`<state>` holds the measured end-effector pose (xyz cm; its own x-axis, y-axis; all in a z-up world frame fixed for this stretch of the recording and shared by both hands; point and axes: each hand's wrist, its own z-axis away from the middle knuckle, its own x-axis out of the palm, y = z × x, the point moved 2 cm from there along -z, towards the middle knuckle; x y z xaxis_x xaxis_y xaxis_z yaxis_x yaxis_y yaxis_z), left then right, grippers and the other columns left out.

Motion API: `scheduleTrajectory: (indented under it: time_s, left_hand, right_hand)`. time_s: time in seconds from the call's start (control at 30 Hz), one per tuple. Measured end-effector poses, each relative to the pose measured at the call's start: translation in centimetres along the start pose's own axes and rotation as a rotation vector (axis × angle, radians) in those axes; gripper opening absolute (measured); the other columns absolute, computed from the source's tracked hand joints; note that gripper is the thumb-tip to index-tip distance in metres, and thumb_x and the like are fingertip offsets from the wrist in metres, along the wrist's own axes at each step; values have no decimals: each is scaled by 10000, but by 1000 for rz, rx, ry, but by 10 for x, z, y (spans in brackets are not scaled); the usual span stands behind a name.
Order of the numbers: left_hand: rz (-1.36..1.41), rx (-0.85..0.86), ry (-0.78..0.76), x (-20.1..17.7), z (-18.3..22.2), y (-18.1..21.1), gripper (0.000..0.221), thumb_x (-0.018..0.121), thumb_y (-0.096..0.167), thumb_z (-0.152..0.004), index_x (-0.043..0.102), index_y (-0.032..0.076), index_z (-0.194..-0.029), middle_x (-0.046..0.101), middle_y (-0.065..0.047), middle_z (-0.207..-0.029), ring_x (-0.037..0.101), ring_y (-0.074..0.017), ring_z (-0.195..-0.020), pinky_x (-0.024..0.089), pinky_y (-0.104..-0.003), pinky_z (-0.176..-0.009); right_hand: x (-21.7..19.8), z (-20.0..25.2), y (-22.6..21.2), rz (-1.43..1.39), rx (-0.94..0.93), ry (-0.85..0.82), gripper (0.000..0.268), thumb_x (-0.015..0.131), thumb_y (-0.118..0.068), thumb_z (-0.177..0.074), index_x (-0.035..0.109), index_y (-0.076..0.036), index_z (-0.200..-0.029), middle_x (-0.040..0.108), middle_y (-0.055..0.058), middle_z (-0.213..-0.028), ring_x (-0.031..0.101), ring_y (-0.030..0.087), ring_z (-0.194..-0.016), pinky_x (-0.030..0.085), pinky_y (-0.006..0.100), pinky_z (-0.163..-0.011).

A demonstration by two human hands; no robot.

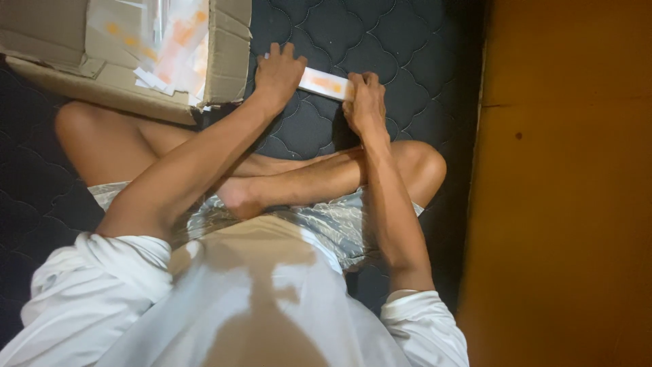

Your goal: Sorting and inspecting individual paper strips from a cardboard box

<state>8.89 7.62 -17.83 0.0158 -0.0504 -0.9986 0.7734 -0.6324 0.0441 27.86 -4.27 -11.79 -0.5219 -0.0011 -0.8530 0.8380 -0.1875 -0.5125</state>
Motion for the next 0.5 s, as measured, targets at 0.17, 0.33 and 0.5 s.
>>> scheduleTrajectory:
  time_s: [0.17, 0.33, 0.5]
  left_hand:
    - [-7, -14, -90, -24, 1, 3, 248, 659, 66, -892, 732, 145, -1116, 605, -154, -1153, 549, -407, -1040, 559, -572, -655]
    - [244, 138, 100, -115, 20, 5, 671, 844, 51, -709, 656, 65, -1353, 571, -248, -1269, 519, -453, -1154, 530, -551, -799]
    - [591, 61, 489, -198, 30, -73, 142, 657, 17, -979, 673, 30, -1119, 625, -172, -993, 604, -367, -879, 436, -469, -761]
  right_hand:
    - [-10, 4, -11, 2, 18, -3, 486, 592, -2, -810, 575, -113, -1283, 532, 211, -1204, 526, 509, -1038, 508, 612, -814]
    - [-25, 11, -29, 220, 23, 19, 784, 791, -224, -828, 424, -189, -1520, 393, 219, -1543, 291, 530, -1432, 285, 672, -1119]
    - [-26, -4, -97, -191, -247, 363, 441, 541, -317, -987, 580, -65, -1347, 598, 205, -1269, 565, 379, -1197, 407, 463, -1069]
